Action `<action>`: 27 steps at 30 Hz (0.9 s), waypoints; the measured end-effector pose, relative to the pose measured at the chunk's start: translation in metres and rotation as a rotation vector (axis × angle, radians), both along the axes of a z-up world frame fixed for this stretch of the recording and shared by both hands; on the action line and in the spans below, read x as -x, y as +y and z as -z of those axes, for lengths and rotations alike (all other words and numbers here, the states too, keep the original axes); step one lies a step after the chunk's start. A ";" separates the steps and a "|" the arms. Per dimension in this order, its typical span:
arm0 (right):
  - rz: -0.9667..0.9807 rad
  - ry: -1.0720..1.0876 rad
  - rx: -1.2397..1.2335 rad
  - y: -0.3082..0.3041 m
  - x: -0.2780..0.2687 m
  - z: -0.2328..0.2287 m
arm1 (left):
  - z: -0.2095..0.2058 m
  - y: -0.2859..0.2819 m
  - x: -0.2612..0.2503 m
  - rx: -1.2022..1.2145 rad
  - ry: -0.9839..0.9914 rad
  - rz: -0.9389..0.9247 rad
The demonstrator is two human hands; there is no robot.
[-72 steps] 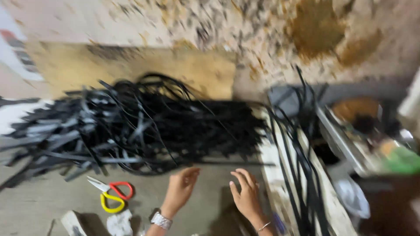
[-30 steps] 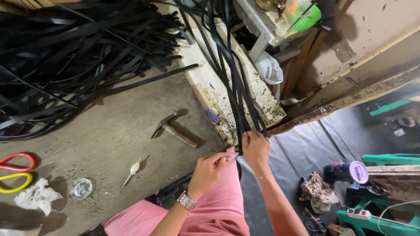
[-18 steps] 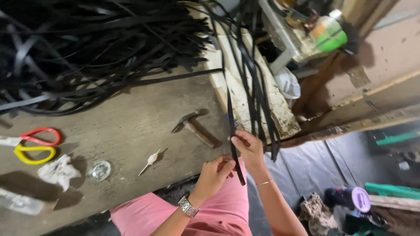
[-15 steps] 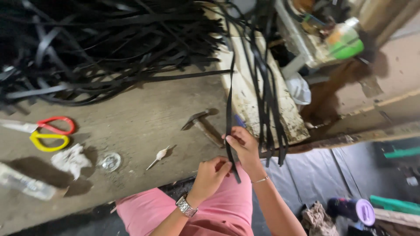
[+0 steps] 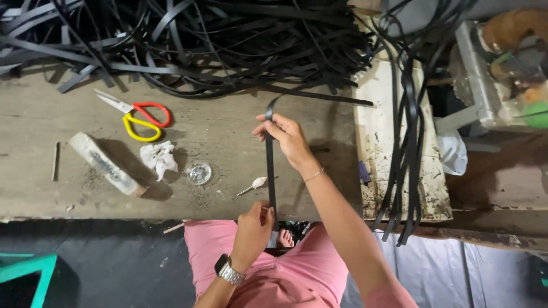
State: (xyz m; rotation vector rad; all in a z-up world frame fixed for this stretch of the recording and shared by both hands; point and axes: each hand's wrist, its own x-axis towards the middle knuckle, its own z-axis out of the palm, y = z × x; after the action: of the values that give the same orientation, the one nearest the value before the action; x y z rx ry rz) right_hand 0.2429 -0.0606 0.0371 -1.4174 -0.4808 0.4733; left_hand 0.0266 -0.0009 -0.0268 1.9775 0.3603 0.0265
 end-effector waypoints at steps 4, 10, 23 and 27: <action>0.060 -0.154 0.361 -0.004 -0.008 0.015 | -0.006 0.002 -0.004 0.048 0.088 0.006; 0.241 -0.474 0.661 -0.047 0.028 0.050 | 0.001 -0.013 -0.006 -0.103 0.167 0.144; 0.089 -1.137 0.653 -0.095 0.101 0.065 | 0.010 0.027 -0.035 -0.741 -0.289 -0.041; 0.026 -1.115 0.696 -0.098 0.100 0.069 | 0.030 0.045 -0.055 -0.880 -0.258 0.154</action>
State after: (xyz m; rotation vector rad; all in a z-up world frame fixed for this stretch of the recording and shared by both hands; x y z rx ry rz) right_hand 0.1431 -0.1584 -0.0324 -2.3131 -1.2603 -0.2748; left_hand 0.0812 0.0436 -0.0568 2.8201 0.0061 0.3957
